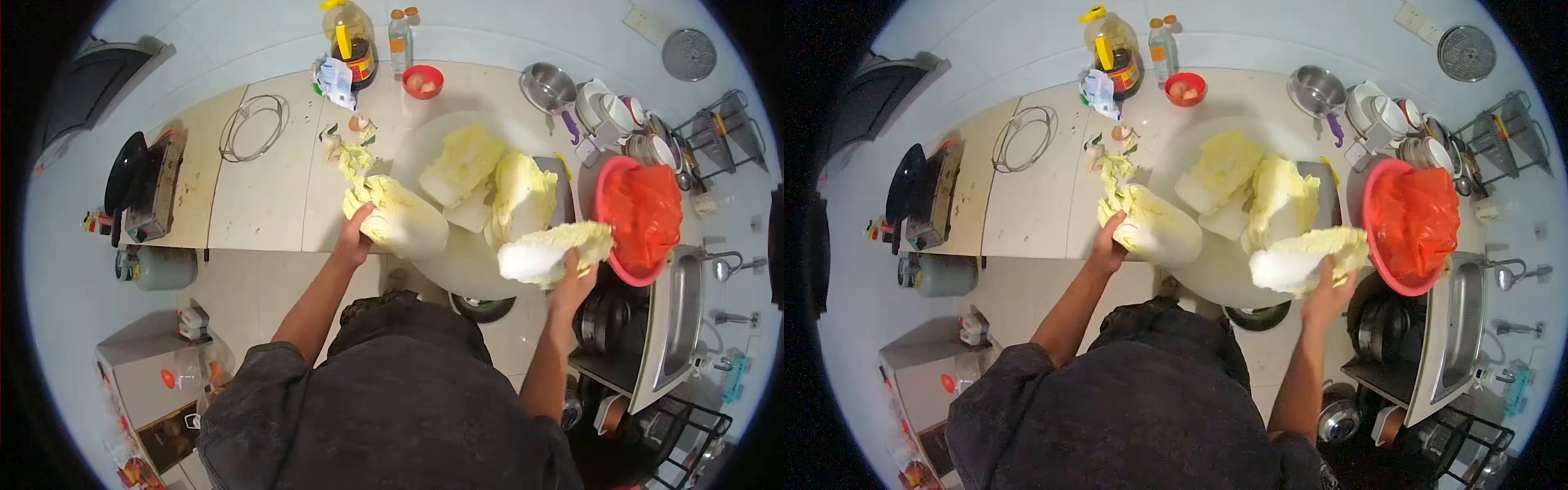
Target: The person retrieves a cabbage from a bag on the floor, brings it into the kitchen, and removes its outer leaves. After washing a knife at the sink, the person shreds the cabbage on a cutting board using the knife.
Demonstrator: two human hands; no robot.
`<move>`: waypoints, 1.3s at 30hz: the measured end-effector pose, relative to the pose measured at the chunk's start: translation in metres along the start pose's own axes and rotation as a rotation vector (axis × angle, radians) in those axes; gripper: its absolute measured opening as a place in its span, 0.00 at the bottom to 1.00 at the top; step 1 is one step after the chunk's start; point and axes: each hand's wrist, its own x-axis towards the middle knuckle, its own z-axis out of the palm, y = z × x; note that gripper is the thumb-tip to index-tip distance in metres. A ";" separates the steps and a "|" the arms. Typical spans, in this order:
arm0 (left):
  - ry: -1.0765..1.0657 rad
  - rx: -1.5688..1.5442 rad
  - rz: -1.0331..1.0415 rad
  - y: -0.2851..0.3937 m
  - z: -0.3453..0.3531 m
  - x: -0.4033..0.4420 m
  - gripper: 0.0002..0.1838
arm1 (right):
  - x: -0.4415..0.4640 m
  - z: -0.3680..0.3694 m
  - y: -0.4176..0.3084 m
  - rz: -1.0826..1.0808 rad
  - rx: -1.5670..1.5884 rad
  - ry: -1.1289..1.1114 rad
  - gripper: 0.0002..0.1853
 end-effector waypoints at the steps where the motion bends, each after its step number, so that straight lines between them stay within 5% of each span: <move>1: -0.021 0.028 0.001 0.005 0.000 0.004 0.23 | 0.017 0.000 -0.005 -0.064 -0.116 -0.052 0.17; 4: -0.146 0.359 0.202 0.015 -0.017 0.023 0.22 | 0.059 0.022 -0.015 -0.001 -0.099 -0.295 0.17; 6: -0.070 0.091 0.036 0.045 0.033 0.007 0.20 | 0.088 0.034 0.011 -0.062 -0.441 -0.356 0.20; 8: -0.094 0.235 0.145 0.058 0.061 0.006 0.22 | 0.089 0.057 0.035 -0.229 -0.915 -0.378 0.30; 12: -0.189 0.427 0.289 0.064 0.077 0.010 0.26 | 0.091 0.053 0.075 -0.350 -0.812 -0.336 0.42; 18: -0.137 0.350 0.198 0.077 0.072 0.029 0.25 | 0.063 0.051 0.041 -0.429 -0.767 -0.223 0.41; 25: -0.011 0.308 0.197 0.142 0.089 0.080 0.22 | 0.021 0.032 0.026 -0.156 -0.641 -0.207 0.36; 31: 0.037 1.060 0.586 0.170 0.156 0.122 0.26 | -0.005 0.014 0.026 -0.131 -0.579 -0.164 0.33; 32: -0.001 1.260 0.853 0.167 0.162 0.139 0.26 | -0.008 0.011 0.030 -0.127 -0.581 -0.153 0.33; 39: -0.175 1.597 0.644 0.135 0.201 0.234 0.31 | -0.036 -0.010 0.035 -0.042 -0.657 -0.056 0.33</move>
